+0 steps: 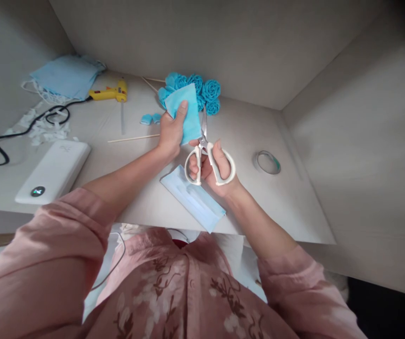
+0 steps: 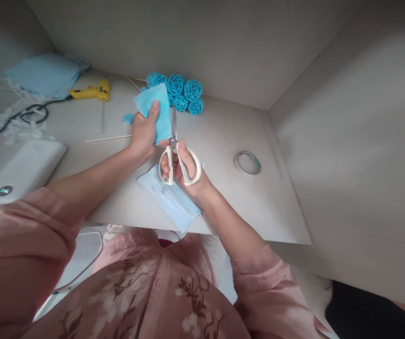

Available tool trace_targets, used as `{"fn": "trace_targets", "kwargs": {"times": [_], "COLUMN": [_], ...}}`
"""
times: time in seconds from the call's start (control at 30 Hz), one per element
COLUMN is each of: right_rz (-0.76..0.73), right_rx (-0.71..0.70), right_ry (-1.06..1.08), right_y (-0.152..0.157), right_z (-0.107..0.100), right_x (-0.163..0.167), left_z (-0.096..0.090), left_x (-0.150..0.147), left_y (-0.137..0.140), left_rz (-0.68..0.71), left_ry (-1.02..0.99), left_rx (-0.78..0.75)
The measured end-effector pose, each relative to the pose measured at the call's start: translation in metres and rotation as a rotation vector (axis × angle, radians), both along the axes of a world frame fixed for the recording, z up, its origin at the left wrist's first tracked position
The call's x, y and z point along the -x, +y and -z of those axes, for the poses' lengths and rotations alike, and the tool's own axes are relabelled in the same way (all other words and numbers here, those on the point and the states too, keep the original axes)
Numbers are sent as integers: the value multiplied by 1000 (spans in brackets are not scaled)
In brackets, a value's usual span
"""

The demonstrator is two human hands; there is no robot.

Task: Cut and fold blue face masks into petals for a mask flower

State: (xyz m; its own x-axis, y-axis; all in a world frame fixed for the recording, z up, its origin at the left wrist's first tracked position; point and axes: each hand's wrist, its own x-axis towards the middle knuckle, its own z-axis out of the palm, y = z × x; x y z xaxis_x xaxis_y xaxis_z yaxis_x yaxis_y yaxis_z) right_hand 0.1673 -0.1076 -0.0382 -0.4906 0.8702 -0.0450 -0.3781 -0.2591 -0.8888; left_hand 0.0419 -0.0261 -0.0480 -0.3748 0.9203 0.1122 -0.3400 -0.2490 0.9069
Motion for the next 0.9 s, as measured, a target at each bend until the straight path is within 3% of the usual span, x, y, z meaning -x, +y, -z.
{"fn": "trace_targets", "kwargs": {"times": [0.47,0.9], "right_rz": [102,125], "right_rx": [163,100], "right_ry": [59,58], "right_y": [-1,0], "right_z": [0,4], "right_x": [5,5], "left_z": [8,6], "left_x": [3,3], "left_y": [8,10], "left_rz": [-2,3], "left_ry": [-29,-60], "left_rx": [57,47]}}
